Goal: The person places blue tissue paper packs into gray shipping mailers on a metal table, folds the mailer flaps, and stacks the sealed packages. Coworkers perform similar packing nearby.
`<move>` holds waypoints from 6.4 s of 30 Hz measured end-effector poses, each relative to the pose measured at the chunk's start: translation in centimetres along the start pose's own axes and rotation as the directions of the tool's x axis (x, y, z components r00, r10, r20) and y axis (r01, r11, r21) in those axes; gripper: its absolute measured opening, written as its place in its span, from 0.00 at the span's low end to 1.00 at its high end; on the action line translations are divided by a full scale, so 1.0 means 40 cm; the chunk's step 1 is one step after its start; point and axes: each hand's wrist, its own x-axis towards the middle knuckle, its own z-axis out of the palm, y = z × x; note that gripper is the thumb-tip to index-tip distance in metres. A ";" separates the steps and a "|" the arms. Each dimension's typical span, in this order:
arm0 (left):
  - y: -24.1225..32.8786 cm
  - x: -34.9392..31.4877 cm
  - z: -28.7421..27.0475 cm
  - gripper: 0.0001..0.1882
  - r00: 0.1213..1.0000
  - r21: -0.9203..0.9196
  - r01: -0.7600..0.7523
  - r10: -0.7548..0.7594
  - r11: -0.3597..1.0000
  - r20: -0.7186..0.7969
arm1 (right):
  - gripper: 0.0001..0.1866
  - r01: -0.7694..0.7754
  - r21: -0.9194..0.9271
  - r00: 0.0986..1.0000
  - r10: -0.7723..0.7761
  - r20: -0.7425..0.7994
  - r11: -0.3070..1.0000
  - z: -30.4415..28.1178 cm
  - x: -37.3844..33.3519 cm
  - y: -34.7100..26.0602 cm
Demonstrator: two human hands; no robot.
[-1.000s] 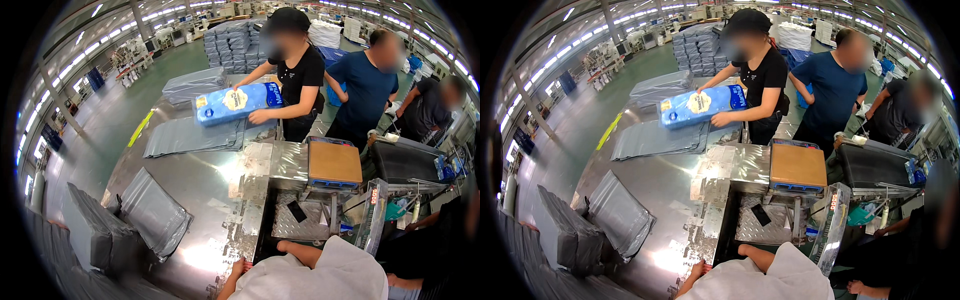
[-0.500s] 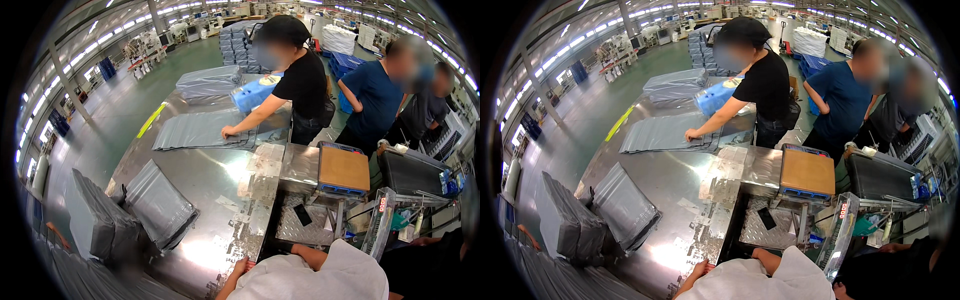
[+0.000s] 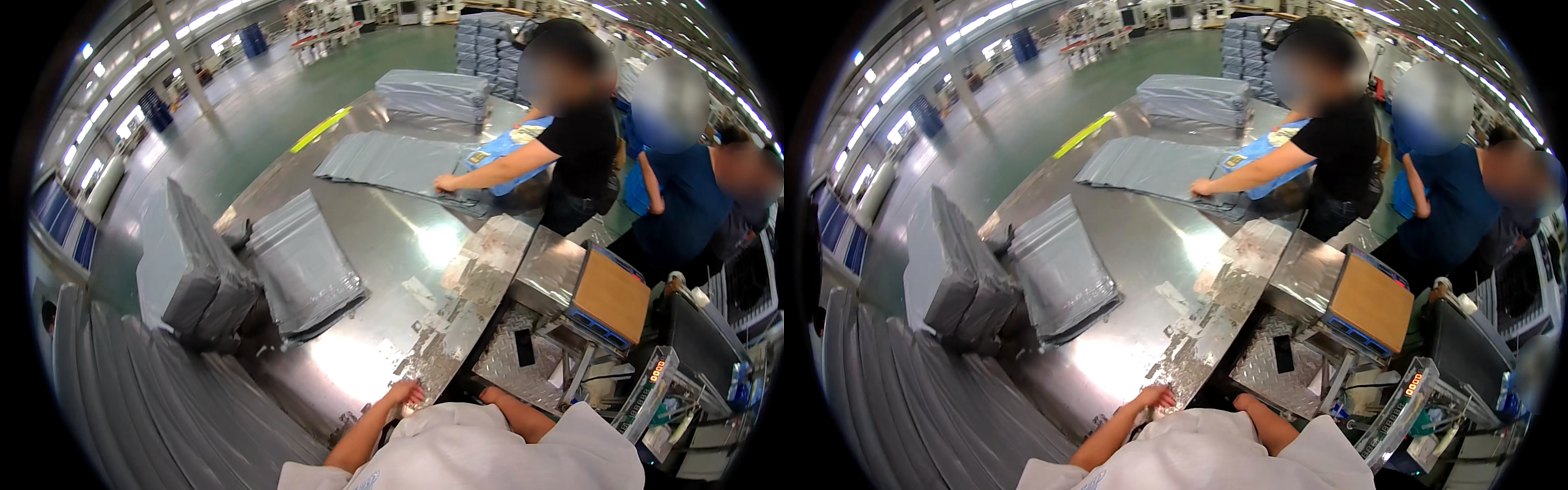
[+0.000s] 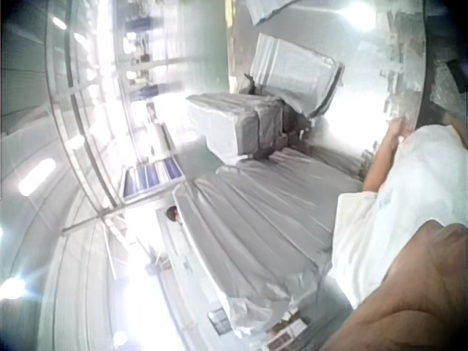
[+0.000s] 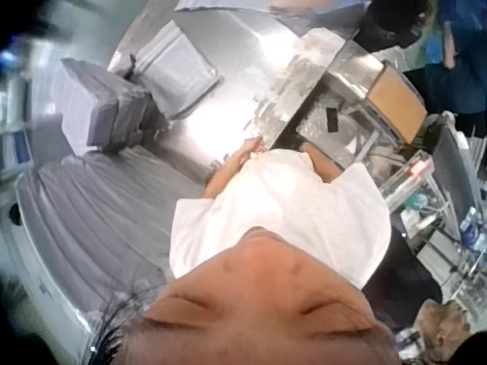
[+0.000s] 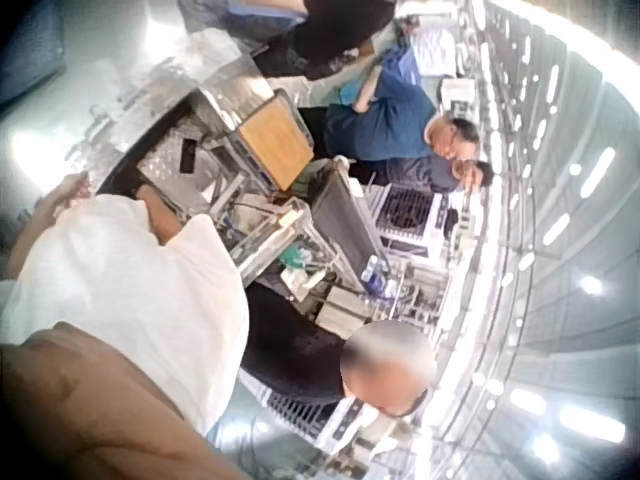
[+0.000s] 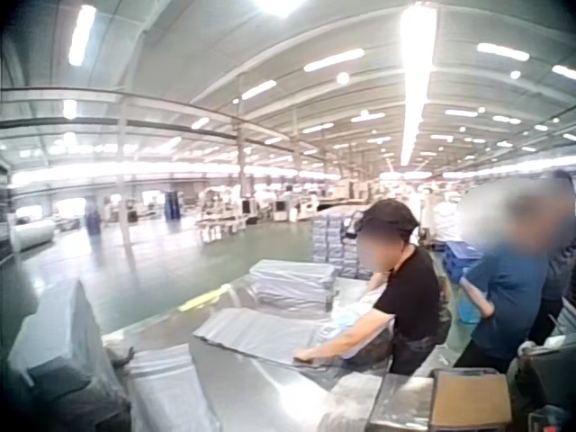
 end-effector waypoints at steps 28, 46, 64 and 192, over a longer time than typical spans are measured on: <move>0.392 -0.096 -0.748 0.16 0.371 0.763 0.638 0.826 0.106 -0.424 | 0.16 -0.258 0.174 0.966 0.249 0.072 0.950 0.090 -0.185 0.057; 0.272 -0.149 -0.474 0.50 0.579 0.885 0.402 0.684 0.233 -0.444 | 0.13 -0.152 0.057 0.987 0.155 -0.050 0.987 0.007 -0.055 -0.092; 0.280 -0.107 -0.404 0.56 0.687 0.837 0.461 0.477 0.296 -0.548 | 0.12 -0.057 -0.139 0.998 0.061 0.029 0.989 0.135 0.040 0.056; 0.348 -0.114 -0.380 0.55 0.761 0.803 0.590 0.273 0.089 -0.589 | 0.37 0.822 0.545 0.283 0.710 -0.645 0.168 -0.844 0.169 -0.302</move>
